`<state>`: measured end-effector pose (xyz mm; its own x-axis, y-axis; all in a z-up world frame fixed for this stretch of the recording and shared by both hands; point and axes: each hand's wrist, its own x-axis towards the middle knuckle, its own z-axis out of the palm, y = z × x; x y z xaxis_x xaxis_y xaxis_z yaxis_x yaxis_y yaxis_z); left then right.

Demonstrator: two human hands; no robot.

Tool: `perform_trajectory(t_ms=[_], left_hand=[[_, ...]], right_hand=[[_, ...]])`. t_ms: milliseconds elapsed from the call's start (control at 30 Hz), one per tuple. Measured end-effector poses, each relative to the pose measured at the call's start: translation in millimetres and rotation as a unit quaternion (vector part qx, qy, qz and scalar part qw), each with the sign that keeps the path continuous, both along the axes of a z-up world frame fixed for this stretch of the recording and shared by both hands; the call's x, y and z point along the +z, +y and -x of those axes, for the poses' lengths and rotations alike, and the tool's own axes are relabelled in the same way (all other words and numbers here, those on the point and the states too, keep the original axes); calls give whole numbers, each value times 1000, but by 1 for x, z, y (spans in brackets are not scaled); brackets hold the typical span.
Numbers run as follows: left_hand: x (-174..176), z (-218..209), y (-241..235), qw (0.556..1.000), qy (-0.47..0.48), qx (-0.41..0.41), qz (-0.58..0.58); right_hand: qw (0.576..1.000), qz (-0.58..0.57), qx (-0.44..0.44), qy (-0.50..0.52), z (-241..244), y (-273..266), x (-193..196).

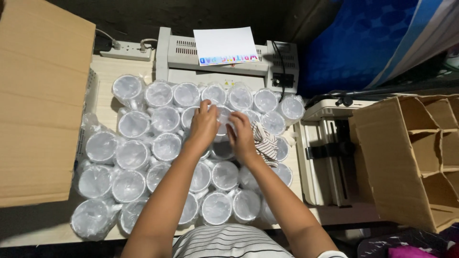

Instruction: The person wipes white mugs with a cloth and places them individually into protective plastic bags before putting them into a cardboard shipping box.

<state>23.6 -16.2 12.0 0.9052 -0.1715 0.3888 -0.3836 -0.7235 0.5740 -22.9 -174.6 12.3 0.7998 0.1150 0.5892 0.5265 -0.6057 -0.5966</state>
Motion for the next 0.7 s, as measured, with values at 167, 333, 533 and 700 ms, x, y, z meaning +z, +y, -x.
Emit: perform_trajectory(t_ms=[167, 333, 533, 700], left_hand=[[7, -12, -13, 989, 111, 39, -84], [-10, -19, -10, 992, 44, 48, -112], [-2, -15, 7, 991, 125, 16, -36], [-29, -13, 8, 992, 82, -11, 99]], right_hand=[[982, 158, 37, -95, 12, 5, 3], [963, 256, 60, -65, -1, 6, -4], [945, 314, 86, 9, -6, 5, 0], [960, 273, 3, -67, -5, 17, 14]])
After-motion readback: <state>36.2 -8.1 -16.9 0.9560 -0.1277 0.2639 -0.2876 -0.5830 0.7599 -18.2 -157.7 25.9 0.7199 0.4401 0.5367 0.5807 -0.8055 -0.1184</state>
